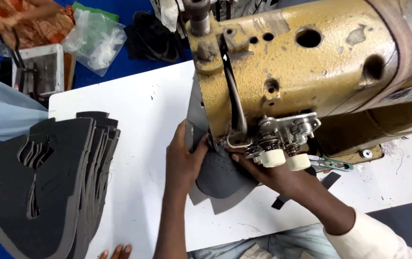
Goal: The person uses an industrial sewing machine to stitch together layers of synthetic material for shoe uppers.
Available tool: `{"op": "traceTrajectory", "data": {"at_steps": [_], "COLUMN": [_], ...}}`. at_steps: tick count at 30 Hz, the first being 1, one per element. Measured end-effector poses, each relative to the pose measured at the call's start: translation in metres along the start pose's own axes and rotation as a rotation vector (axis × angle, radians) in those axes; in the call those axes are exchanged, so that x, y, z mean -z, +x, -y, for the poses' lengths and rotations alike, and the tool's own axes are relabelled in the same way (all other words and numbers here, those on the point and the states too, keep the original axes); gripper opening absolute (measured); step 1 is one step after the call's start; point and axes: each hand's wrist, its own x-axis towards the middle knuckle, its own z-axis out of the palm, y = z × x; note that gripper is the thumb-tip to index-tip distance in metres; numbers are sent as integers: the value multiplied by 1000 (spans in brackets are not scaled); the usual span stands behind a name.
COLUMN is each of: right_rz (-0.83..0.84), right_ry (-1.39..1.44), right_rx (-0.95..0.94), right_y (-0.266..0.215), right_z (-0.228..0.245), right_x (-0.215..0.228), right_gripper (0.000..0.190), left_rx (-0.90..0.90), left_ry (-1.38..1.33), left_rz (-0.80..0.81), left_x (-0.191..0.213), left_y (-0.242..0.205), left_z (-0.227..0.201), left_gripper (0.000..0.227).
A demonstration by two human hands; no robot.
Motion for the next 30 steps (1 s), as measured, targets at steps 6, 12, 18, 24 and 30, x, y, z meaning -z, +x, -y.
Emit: {"op": "traceTrajectory", "data": {"at_steps": [6,12,18,24,30], "right_rz": [-153,-257,-174,-213,-215], "right_ry": [251,372,179,309,454], "right_rx": [-172,-231,-437,-348,-203], "right_y": [16,13,14,0,5], "right_z": [32,42,57,27,36], "right_x": [16,-4,2,4,-2], "right_gripper": [34,30,32,36,28], "left_rx": [-17,-249,50,147,-162], "left_ry": [92,102,374,-779,-572], "left_rz": [171,402,397,-568,-489], "left_x": [10,4,26,-16,-95], "left_y": [29,83,70,-42,-90], "left_z": [-3,28,-19,75,37], "left_gripper": [55,55,55,48,41]}}
